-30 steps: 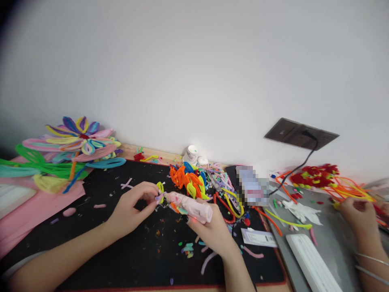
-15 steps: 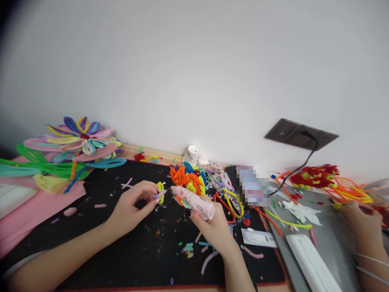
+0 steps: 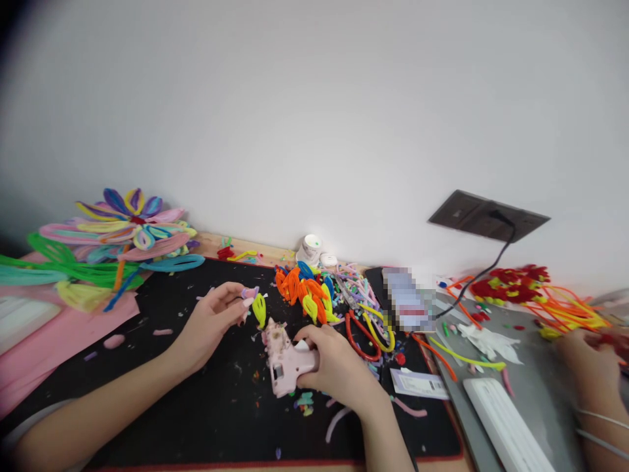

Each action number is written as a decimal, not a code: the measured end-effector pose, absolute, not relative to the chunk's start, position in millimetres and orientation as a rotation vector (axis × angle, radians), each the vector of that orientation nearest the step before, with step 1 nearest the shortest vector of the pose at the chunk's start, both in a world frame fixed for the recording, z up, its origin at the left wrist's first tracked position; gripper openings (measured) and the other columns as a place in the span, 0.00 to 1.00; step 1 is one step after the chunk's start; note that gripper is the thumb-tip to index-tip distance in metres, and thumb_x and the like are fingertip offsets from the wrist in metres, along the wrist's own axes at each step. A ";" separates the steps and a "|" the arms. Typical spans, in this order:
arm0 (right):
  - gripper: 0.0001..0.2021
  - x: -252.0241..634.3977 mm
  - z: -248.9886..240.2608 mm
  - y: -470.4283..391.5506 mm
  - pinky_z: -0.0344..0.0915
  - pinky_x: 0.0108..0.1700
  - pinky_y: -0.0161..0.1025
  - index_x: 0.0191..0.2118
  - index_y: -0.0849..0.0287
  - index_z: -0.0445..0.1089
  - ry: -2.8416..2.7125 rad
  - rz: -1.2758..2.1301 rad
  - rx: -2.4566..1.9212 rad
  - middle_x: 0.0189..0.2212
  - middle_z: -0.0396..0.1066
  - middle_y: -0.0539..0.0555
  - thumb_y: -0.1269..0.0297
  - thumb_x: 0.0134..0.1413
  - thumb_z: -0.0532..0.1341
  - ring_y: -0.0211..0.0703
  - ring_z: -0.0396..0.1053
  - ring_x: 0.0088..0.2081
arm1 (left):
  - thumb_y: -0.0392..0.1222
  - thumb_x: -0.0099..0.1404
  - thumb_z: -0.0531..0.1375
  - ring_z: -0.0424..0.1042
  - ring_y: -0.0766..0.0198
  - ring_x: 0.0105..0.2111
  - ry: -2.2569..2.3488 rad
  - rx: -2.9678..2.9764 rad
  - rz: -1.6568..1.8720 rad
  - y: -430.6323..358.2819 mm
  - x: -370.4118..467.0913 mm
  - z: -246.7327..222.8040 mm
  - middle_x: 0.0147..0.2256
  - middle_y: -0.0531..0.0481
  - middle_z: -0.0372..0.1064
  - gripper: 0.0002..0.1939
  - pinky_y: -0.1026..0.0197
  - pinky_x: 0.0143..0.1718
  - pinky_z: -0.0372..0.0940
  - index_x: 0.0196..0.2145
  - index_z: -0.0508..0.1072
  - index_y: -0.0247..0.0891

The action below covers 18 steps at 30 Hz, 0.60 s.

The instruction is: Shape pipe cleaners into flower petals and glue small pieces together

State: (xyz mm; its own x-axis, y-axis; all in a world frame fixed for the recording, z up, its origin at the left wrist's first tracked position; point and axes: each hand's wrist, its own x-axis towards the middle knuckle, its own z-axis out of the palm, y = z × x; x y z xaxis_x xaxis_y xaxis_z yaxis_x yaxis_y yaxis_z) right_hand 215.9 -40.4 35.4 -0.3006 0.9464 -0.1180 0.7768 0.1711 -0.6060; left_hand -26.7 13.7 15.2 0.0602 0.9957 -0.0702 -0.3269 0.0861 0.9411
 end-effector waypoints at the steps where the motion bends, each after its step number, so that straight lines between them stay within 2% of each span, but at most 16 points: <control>1: 0.27 216.6 35.3 -40.4 0.67 0.44 0.40 0.49 0.55 0.76 -2.161 0.873 -1.626 0.40 0.75 0.51 0.74 0.37 0.73 0.49 0.72 0.43 | 0.46 0.52 0.74 0.65 0.69 0.25 0.942 0.916 1.232 13.1 -26.2 15.5 0.29 0.56 0.69 0.18 0.66 0.26 0.61 0.35 0.73 0.37; 3: 0.30 216.9 37.7 -40.9 0.68 0.51 0.46 0.52 0.54 0.75 -2.105 0.919 -1.524 0.46 0.75 0.55 0.72 0.37 0.75 0.54 0.71 0.49 | 0.46 0.52 0.75 0.64 0.69 0.25 0.886 0.912 1.164 10.9 -25.5 15.3 0.29 0.56 0.69 0.18 0.66 0.26 0.60 0.34 0.73 0.37; 5: 0.26 214.1 41.4 -42.5 0.67 0.53 0.48 0.52 0.53 0.76 -1.997 0.901 -1.413 0.49 0.74 0.56 0.72 0.43 0.72 0.54 0.70 0.50 | 0.47 0.52 0.75 0.64 0.70 0.25 0.835 0.927 1.088 8.2 -24.7 14.1 0.28 0.56 0.70 0.19 0.66 0.27 0.60 0.34 0.73 0.37; 7: 0.19 208.3 43.5 -44.5 0.69 0.49 0.46 0.51 0.53 0.77 -1.874 0.860 -1.319 0.46 0.75 0.56 0.71 0.52 0.67 0.50 0.71 0.44 | 0.47 0.53 0.76 0.65 0.69 0.26 0.801 0.946 1.020 5.8 -23.7 12.3 0.29 0.55 0.71 0.19 0.66 0.27 0.60 0.34 0.73 0.37; 9: 0.18 201.1 42.0 -46.1 0.69 0.43 0.43 0.52 0.53 0.78 -1.803 0.836 -1.229 0.42 0.74 0.56 0.71 0.56 0.65 0.47 0.69 0.38 | 0.49 0.53 0.76 0.66 0.69 0.26 0.774 0.960 0.973 4.2 -22.6 10.3 0.30 0.54 0.72 0.19 0.66 0.26 0.60 0.34 0.73 0.37; 18: 0.18 187.4 23.9 -46.2 0.68 0.38 0.41 0.55 0.52 0.78 -1.673 0.953 -1.063 0.41 0.73 0.56 0.64 0.60 0.66 0.42 0.65 0.32 | 0.51 0.52 0.77 0.68 0.69 0.27 0.737 0.905 0.946 3.6 -22.1 8.5 0.30 0.54 0.73 0.22 0.67 0.27 0.61 0.34 0.74 0.36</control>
